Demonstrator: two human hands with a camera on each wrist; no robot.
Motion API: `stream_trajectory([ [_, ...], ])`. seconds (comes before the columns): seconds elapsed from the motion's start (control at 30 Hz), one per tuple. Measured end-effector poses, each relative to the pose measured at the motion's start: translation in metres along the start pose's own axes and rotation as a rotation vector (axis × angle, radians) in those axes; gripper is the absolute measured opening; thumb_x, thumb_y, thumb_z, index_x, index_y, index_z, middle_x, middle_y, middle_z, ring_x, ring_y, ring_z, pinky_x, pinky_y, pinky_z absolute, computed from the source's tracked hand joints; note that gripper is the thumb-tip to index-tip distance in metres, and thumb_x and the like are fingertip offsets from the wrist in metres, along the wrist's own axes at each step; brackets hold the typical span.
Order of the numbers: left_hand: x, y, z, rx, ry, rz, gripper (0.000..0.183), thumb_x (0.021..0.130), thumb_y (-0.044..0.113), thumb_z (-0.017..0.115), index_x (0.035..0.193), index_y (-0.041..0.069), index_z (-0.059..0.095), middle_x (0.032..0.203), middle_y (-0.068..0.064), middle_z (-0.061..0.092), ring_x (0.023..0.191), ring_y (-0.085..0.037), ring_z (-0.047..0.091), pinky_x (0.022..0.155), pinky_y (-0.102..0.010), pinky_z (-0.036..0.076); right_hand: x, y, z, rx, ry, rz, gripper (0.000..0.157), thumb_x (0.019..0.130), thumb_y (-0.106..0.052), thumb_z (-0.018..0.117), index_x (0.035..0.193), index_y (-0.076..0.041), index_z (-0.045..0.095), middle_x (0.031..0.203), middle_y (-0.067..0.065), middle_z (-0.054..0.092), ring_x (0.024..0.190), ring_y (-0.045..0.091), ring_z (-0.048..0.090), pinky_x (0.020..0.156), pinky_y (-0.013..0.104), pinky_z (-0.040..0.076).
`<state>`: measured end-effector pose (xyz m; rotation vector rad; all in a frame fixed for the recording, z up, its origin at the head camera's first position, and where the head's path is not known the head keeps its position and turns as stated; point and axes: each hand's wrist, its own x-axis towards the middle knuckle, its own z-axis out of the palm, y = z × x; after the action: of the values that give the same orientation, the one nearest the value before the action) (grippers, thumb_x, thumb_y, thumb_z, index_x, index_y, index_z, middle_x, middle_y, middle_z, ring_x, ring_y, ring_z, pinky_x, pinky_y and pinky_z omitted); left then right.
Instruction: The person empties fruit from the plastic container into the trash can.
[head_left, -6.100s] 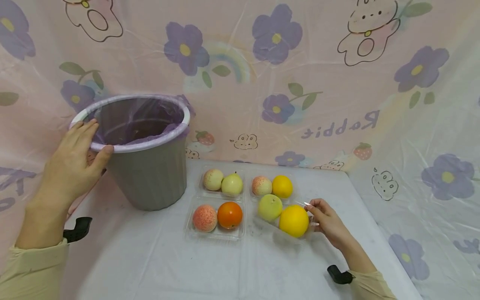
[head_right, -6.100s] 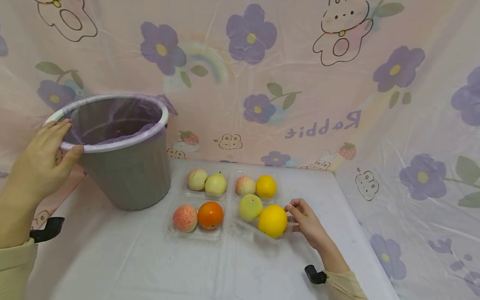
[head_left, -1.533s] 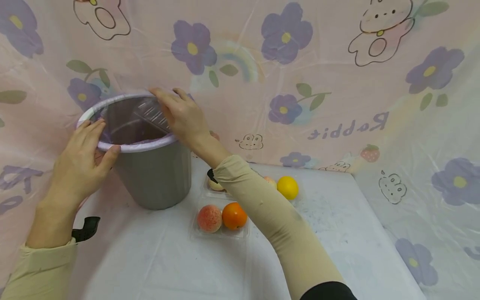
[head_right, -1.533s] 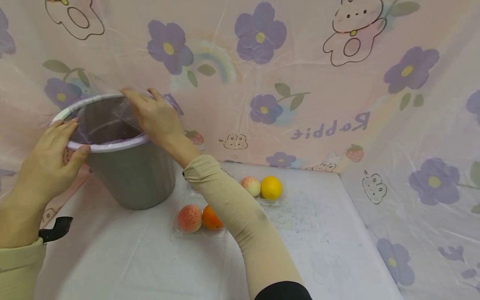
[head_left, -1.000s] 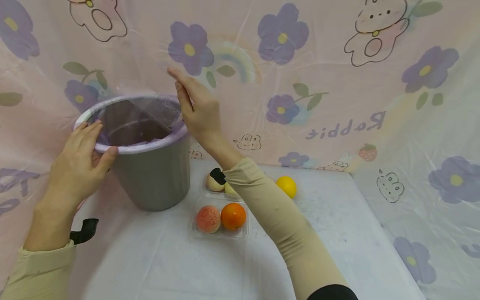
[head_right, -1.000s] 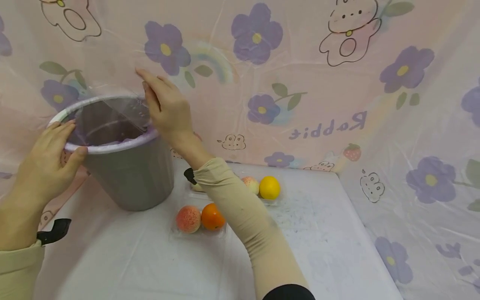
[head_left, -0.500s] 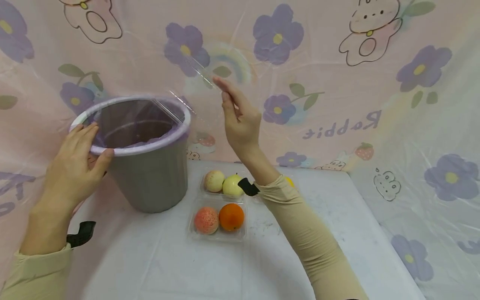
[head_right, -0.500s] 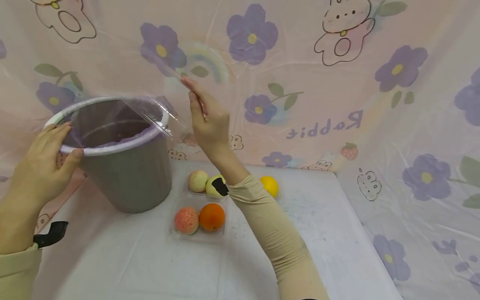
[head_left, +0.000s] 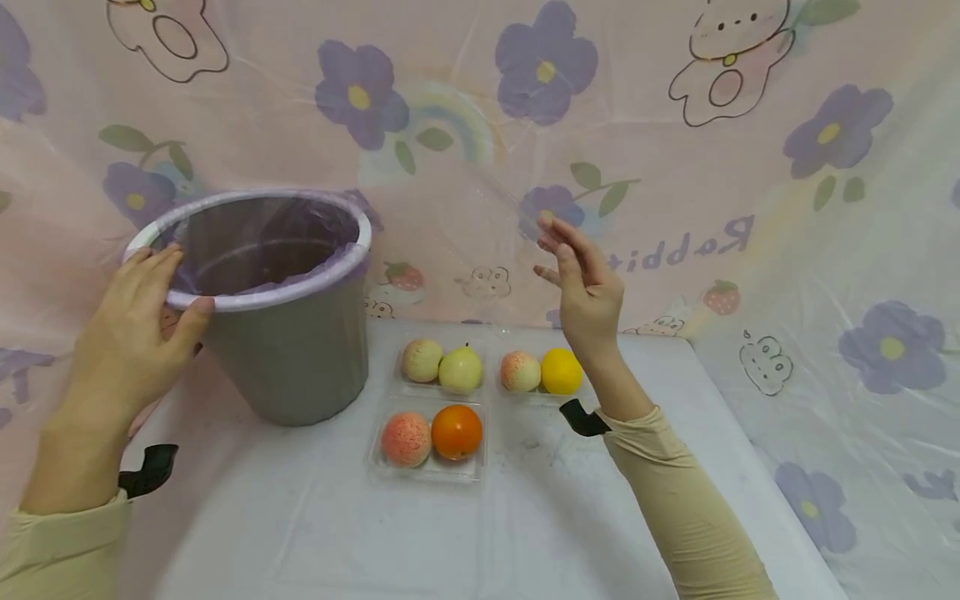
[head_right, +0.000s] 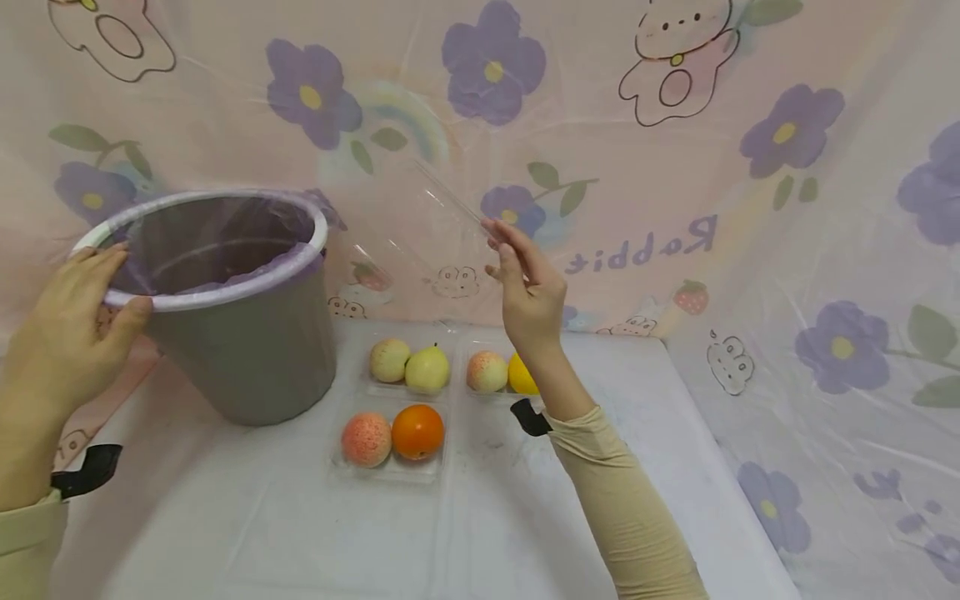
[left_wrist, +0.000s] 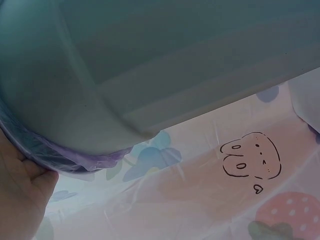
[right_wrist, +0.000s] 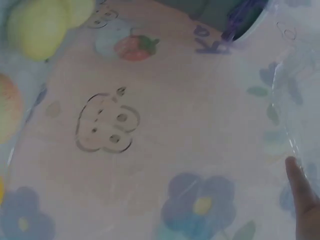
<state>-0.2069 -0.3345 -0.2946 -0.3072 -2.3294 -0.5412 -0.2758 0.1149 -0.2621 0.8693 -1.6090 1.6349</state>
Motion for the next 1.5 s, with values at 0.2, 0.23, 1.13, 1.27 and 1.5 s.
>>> stream_trajectory([
  [0.2, 0.000, 0.001, -0.002, 0.016, -0.033, -0.025, 0.062, 0.096, 0.039, 0.048, 0.145, 0.003, 0.035, 0.149, -0.018, 0.035, 0.143, -0.032, 0.020, 0.116, -0.047, 0.014, -0.021, 0.015, -0.045, 0.087, -0.031, 0.131, 0.031, 0.098, -0.001, 0.045, 0.126, 0.009, 0.054, 0.124, 0.020, 0.060, 0.108, 0.045, 0.056, 0.079, 0.048, 0.053],
  [0.23, 0.000, 0.001, -0.002, 0.016, -0.037, -0.026, 0.062, 0.096, 0.038, 0.048, 0.145, 0.003, 0.035, 0.149, -0.018, 0.035, 0.143, -0.032, 0.020, 0.116, -0.048, 0.014, -0.026, 0.018, -0.052, 0.100, -0.038, 0.155, 0.031, 0.098, -0.002, 0.045, 0.126, 0.009, 0.053, 0.124, 0.021, 0.060, 0.109, 0.045, 0.056, 0.079, 0.047, 0.054],
  [1.13, -0.001, 0.003, 0.000, 0.009, -0.006, -0.020, 0.062, 0.096, 0.039, 0.049, 0.145, 0.003, 0.036, 0.148, -0.019, 0.037, 0.142, -0.033, 0.022, 0.116, -0.049, 0.015, -0.135, 0.073, -0.163, 0.092, -0.538, 0.737, 0.037, 0.102, -0.014, 0.041, 0.133, 0.007, 0.045, 0.129, 0.022, 0.056, 0.110, 0.047, 0.056, 0.076, 0.052, 0.054],
  [1.27, -0.001, 0.003, 0.000, 0.007, 0.001, -0.017, 0.062, 0.096, 0.039, 0.049, 0.144, 0.002, 0.037, 0.147, -0.019, 0.037, 0.142, -0.033, 0.022, 0.116, -0.048, 0.015, -0.143, 0.082, -0.173, 0.120, -0.587, 0.806, 0.038, 0.103, -0.014, 0.040, 0.135, 0.006, 0.043, 0.130, 0.025, 0.054, 0.111, 0.047, 0.055, 0.078, 0.053, 0.053],
  [1.5, -0.001, 0.003, -0.001, 0.017, -0.006, -0.010, 0.062, 0.096, 0.039, 0.049, 0.143, 0.000, 0.038, 0.146, -0.022, 0.037, 0.141, -0.036, 0.023, 0.117, -0.046, 0.014, -0.157, 0.099, -0.178, 0.120, -0.611, 0.897, 0.041, 0.102, -0.015, 0.042, 0.136, 0.007, 0.041, 0.129, 0.027, 0.053, 0.115, 0.049, 0.052, 0.080, 0.052, 0.053],
])
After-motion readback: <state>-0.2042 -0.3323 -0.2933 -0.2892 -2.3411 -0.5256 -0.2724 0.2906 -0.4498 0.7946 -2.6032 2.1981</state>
